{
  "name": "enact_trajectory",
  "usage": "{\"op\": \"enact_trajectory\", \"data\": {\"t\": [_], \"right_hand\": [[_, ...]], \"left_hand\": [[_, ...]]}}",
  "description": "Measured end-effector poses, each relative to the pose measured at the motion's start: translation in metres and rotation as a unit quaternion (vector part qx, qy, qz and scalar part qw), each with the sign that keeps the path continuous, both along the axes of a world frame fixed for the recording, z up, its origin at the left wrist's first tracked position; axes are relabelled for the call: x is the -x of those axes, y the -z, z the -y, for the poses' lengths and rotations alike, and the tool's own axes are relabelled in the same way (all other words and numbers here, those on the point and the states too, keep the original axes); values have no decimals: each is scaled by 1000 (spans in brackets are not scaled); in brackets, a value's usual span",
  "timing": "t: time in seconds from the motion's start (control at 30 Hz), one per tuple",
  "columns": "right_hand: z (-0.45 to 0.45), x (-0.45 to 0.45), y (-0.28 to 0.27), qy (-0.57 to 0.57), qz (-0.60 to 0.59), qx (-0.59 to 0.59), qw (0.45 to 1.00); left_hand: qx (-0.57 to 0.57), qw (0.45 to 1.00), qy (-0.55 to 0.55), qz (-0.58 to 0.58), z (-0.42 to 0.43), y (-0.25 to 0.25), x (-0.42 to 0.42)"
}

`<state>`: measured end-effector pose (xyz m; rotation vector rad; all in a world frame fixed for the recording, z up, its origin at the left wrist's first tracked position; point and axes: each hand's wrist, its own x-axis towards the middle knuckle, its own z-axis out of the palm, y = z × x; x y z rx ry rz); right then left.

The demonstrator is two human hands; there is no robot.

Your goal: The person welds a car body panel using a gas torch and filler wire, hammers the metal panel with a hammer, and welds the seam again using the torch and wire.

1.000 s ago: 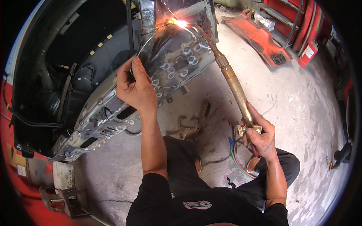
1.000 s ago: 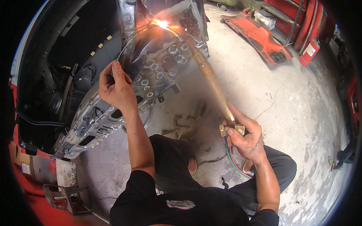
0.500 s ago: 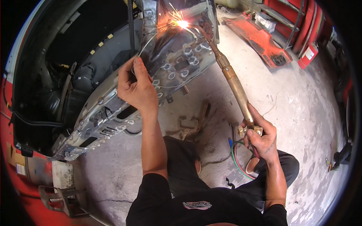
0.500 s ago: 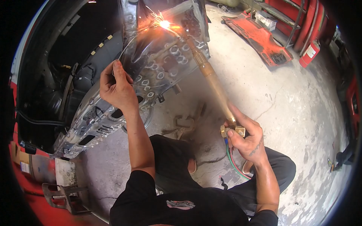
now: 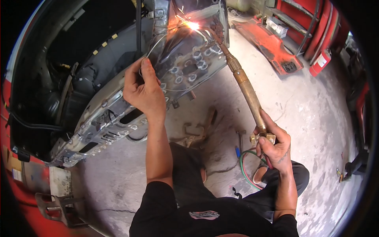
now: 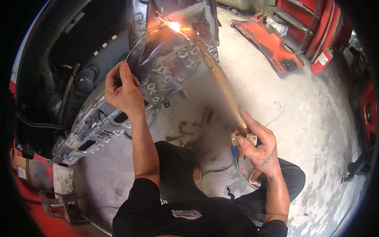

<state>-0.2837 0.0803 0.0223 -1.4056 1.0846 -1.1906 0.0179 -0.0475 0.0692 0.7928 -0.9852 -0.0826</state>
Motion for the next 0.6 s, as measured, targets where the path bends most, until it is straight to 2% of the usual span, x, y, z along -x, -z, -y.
{"op": "enact_trajectory", "data": {"t": [0.6], "right_hand": [[1, 3, 4, 4, -8, 5, 1000]], "left_hand": [[-10, 1000, -10, 6, 1, -1, 2]]}}
